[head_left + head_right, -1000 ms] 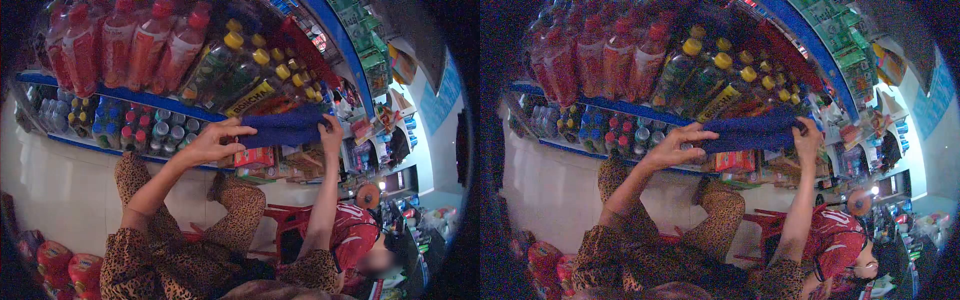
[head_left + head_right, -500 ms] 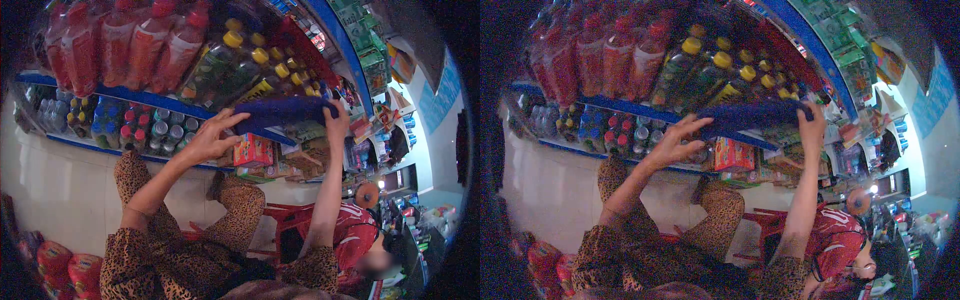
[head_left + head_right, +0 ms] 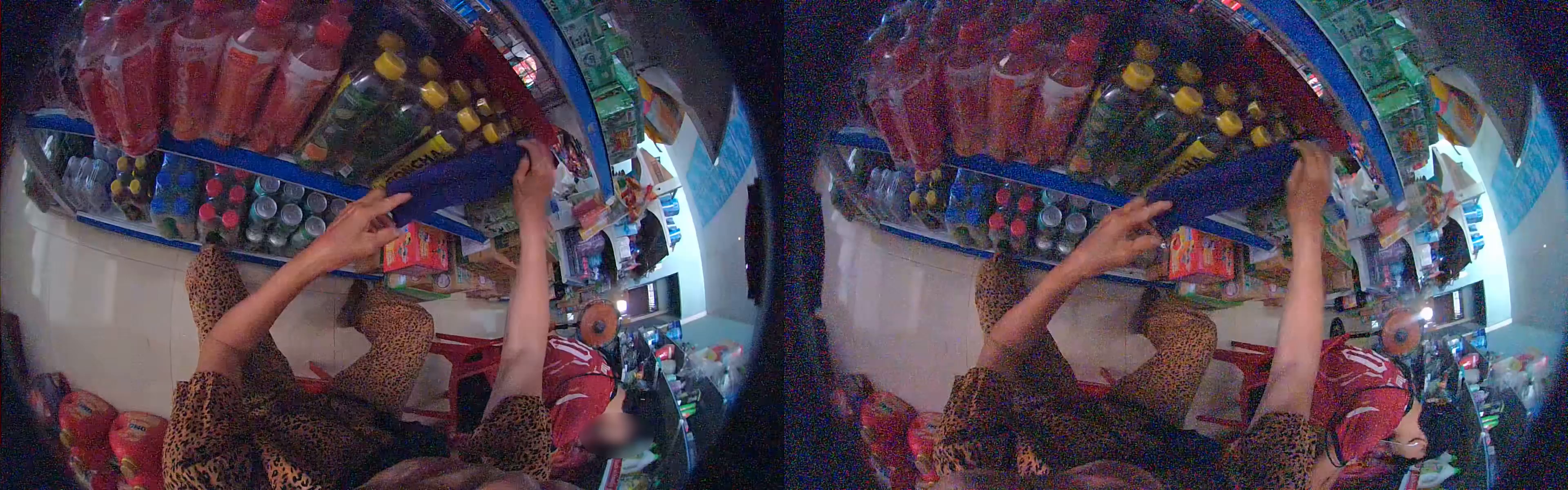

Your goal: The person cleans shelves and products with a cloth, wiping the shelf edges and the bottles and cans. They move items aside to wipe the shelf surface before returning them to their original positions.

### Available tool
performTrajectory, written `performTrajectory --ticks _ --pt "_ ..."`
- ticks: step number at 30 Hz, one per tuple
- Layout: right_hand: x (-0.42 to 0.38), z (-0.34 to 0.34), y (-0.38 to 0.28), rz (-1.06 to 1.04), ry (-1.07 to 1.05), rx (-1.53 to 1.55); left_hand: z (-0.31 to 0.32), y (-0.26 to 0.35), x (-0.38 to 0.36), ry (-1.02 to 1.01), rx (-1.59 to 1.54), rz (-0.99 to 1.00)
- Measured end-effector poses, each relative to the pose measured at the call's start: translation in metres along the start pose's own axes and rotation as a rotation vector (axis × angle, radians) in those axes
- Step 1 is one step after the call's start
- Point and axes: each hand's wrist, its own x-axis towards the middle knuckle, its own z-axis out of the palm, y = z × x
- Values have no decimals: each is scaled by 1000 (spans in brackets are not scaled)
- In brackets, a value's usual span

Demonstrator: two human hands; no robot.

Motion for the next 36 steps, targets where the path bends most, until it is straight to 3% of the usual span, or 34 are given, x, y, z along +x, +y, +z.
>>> performTrajectory --ticks 6,9,15,21,24,30,32,34,36 --pt "-22 20 -9 171 36 231 1 -11 2 112 -10 112" --pt "-32 23 -30 136 74 54 -1 -11 1 92 19 102" --pt "-52 44 -53 240 160 92 -5 -24 4 148 157 193" --pt "-61 59 -52 223 272 135 -9 -19 2 122 80 65" --pt "-65 54 -61 295 187 134 -10 -15 1 127 -21 34" --pt "-84 62 -70 405 184 205 -15 -20 2 150 107 68" --pt "-93 65 -78 465 169 263 -16 -27 1 190 252 203" --pt "-105 71 -78 509 111 260 -18 -20 -1 189 215 185" --pt "-125 84 -72 539 10 193 -17 -9 -4 143 -6 17"
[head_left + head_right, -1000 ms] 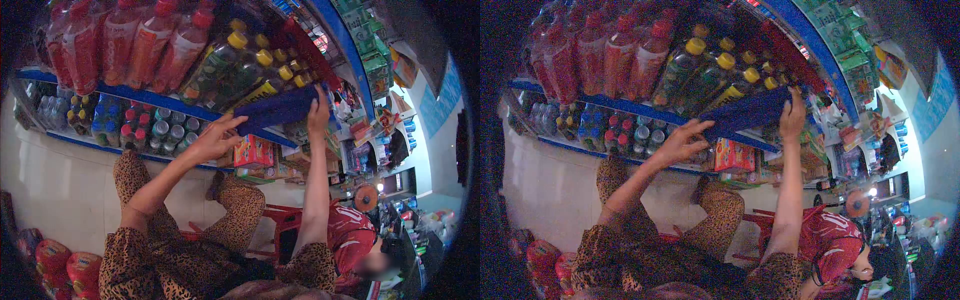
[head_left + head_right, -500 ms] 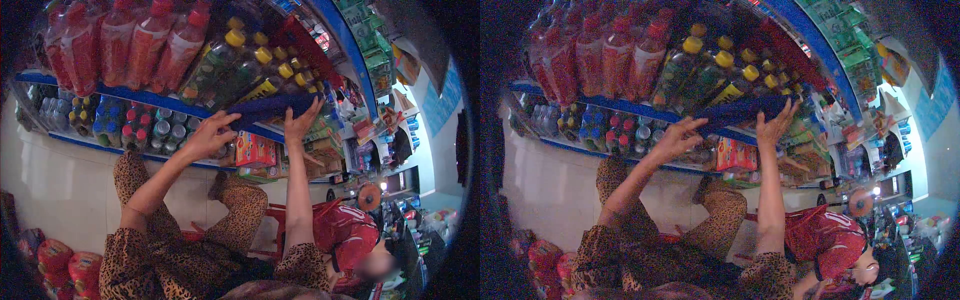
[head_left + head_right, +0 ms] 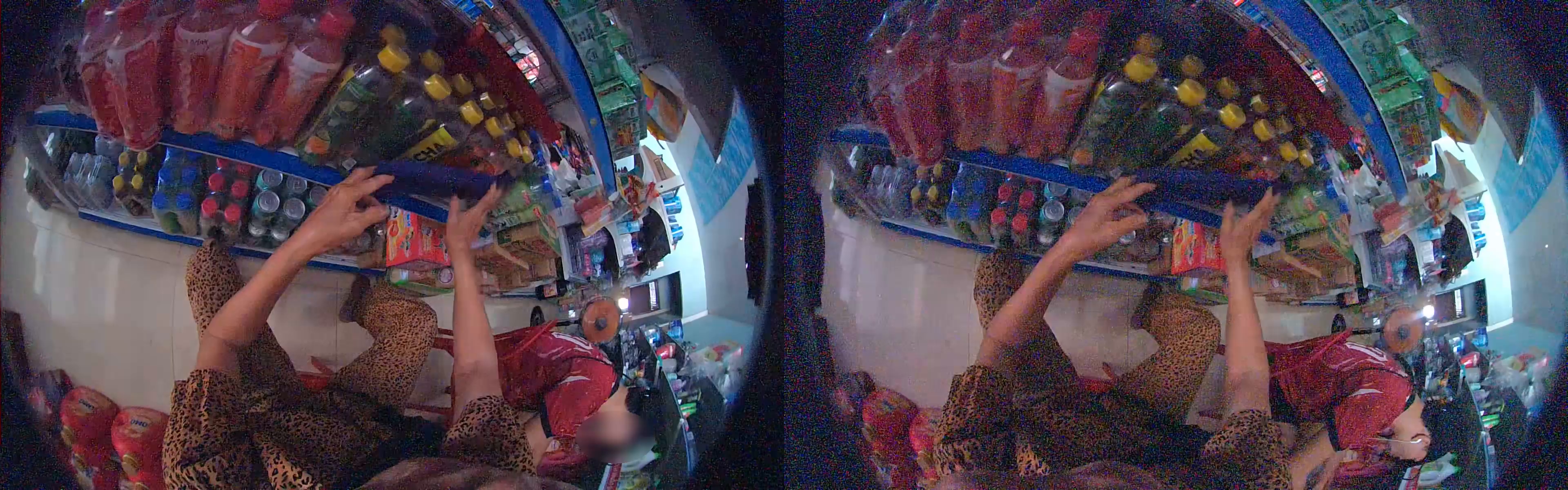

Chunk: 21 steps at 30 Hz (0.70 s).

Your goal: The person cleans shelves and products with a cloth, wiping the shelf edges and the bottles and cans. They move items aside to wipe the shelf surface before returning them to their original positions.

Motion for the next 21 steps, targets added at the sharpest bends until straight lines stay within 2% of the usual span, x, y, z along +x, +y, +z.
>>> performTrajectory --ticks 6,9,12,18,21 --pt "-22 15 9 -97 -22 28 3 -14 3 22 47 7" --pt "-34 20 12 35 -149 -41 -1 -21 5 32 122 25" --pt "-47 23 16 65 -247 -127 -1 -27 6 67 348 158" --pt "-41 6 15 18 -285 -141 -1 -21 3 70 205 58" --pt "-40 1 21 7 -260 -115 0 -28 5 -49 123 -13"
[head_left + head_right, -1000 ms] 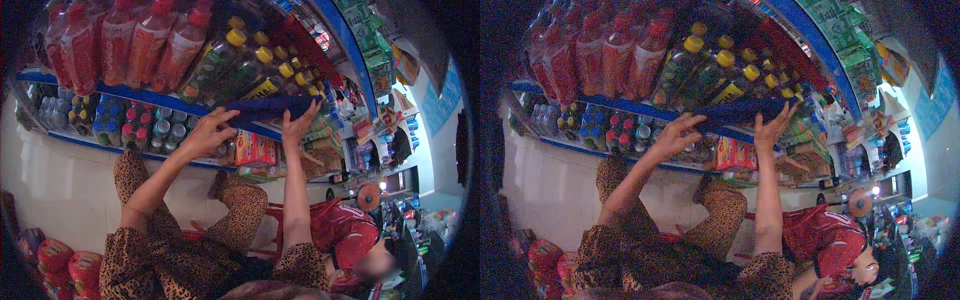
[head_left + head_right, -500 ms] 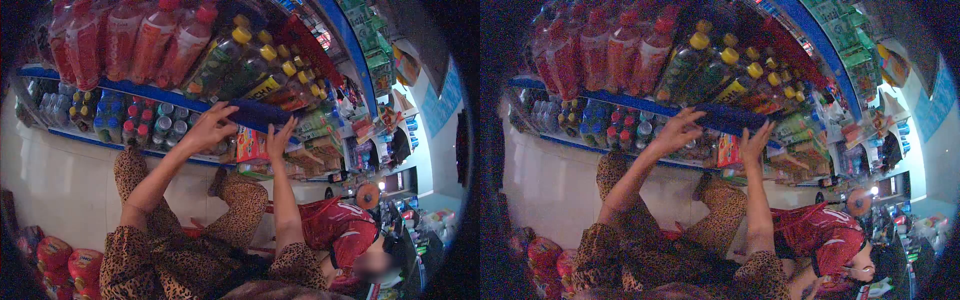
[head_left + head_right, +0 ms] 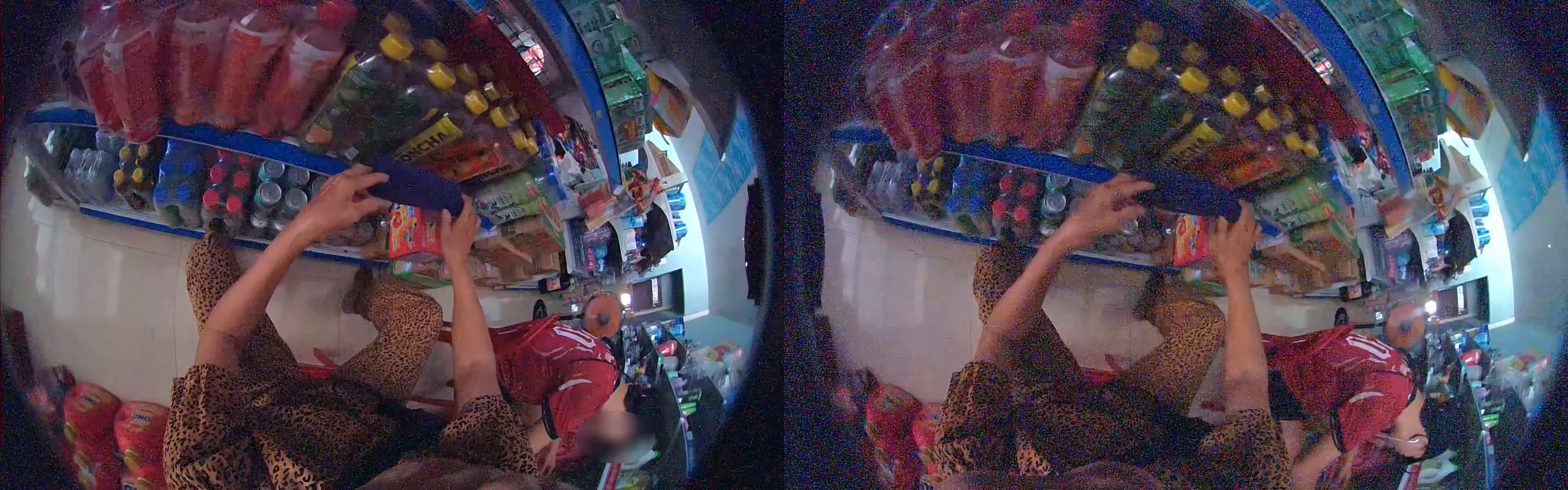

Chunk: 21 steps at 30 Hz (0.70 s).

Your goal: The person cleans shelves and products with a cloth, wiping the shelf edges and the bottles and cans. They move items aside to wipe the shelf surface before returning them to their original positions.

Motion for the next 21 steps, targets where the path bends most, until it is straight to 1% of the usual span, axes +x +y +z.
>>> performTrajectory --ticks 3,6,9,12,13,14,15,18,19,21 --pt "-1 7 10 4 45 -4 8 -13 1 -5 168 202" --pt "1 9 15 32 31 -21 18 -22 -2 39 189 194" --pt "5 8 10 55 22 -5 11 -22 2 -4 129 98" --pt "10 7 8 18 -19 44 0 -12 4 -19 84 80" --pt "11 6 6 2 -37 37 4 -21 4 79 171 159" --pt "12 4 3 -14 -56 31 1 -24 5 86 157 153" --pt "12 2 -3 -29 -76 26 -3 -26 7 93 143 146" --pt "8 0 -19 -88 5 -78 -14 -19 6 91 24 64" --pt "7 -5 -24 -70 -23 -72 -19 -12 4 88 -27 25" --pt "9 -11 -34 -38 -77 -59 -24 -8 0 107 -13 20"
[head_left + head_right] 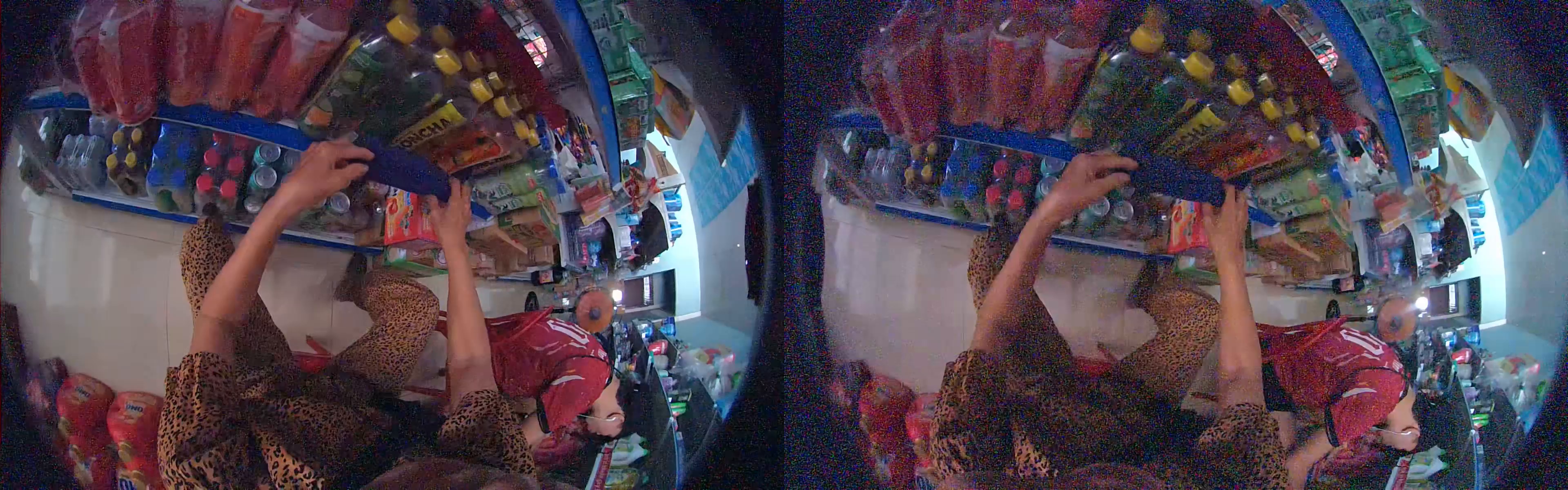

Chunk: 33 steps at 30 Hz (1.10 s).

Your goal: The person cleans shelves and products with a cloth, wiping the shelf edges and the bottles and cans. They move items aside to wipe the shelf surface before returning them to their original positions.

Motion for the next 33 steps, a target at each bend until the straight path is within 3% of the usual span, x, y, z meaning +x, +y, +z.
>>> performTrajectory --ticks 4,6,10,16,22,25,33 --pt "-3 11 3 2 18 -20 -9 0 -2 106 183 176" --pt "-5 17 1 -59 95 -37 -15 8 -4 82 127 104" --pt "-11 7 -18 -52 28 151 -22 20 -7 133 56 72" --pt "-12 21 -41 -195 102 148 -46 18 -10 421 130 232" --pt "-12 49 -65 -234 236 179 -76 22 -19 334 492 131" --pt "-5 51 -59 -250 250 198 -71 19 -20 398 623 130" --pt "-3 51 -53 -249 199 194 -77 9 -21 357 657 113"
